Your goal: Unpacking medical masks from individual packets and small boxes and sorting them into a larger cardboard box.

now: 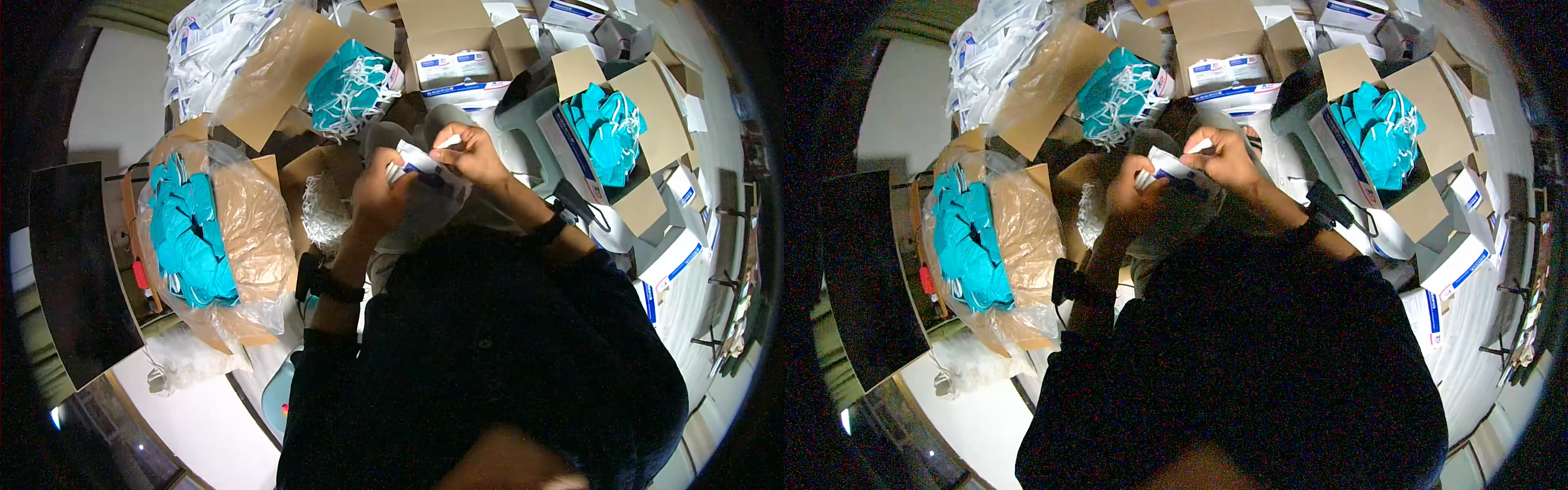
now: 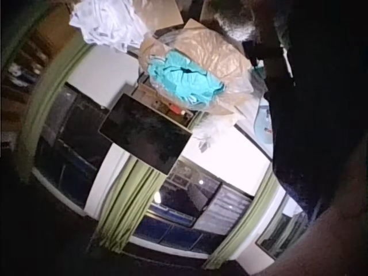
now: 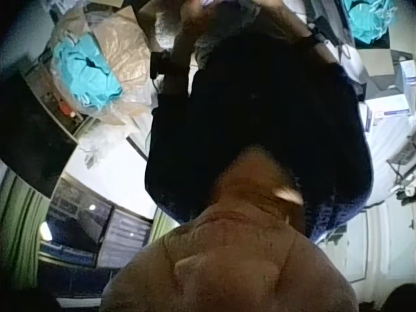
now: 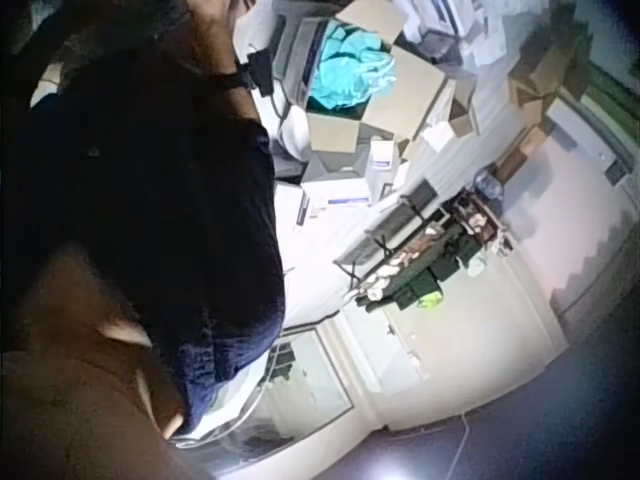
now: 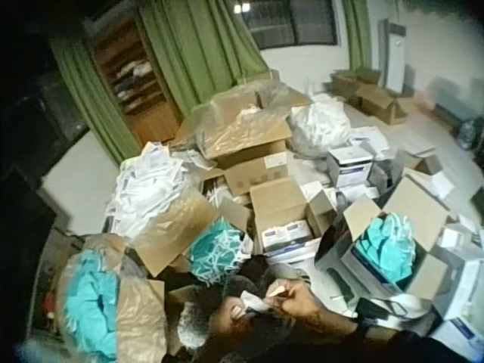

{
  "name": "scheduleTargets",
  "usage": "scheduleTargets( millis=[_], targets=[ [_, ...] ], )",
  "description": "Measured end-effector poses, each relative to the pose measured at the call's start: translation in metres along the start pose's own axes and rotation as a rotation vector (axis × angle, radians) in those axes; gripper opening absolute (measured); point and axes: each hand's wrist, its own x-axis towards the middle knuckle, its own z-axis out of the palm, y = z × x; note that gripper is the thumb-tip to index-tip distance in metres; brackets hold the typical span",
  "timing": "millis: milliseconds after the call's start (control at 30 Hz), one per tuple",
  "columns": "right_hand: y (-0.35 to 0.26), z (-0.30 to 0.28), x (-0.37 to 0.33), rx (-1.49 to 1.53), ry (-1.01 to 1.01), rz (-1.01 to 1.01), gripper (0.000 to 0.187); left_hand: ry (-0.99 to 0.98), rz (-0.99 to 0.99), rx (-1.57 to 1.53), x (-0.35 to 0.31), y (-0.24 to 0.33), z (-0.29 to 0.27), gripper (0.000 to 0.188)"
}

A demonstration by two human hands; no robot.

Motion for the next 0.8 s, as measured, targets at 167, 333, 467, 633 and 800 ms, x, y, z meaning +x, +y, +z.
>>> scheduleTargets(
  millis=[167,333,467,633,800],
  targets=[
    [0.008,0.008,0.004,-0.043,-0.078,-0.008,0.018,0.072,0.046,-0.018,-0.003,-0.003,0.005,0.036],
    [0.004,0.004,0.002,-0.094,-0.193,0.098,0.013,0.009,-0.026,-0.016,-0.006,-0.006,0.002,0.026],
    [0.006,0.006,0.005,-0.125,-0.197,0.072,0.016,-0.069,-0.027,-0.022,-0.005,-0.003,-0.005,0.021],
    [0.019,0.02,0.015,-0.258,-0.13,0.101,0.028,-0.046,-0.033,-0.038,-0.005,0.002,0.003,0.02],
    [0.02,0.031,0.012,-0.094,-0.023,-0.078,0.021,-0.034,-0.01,0.068,-0.002,0.003,0.009,0.018]
  ],
)
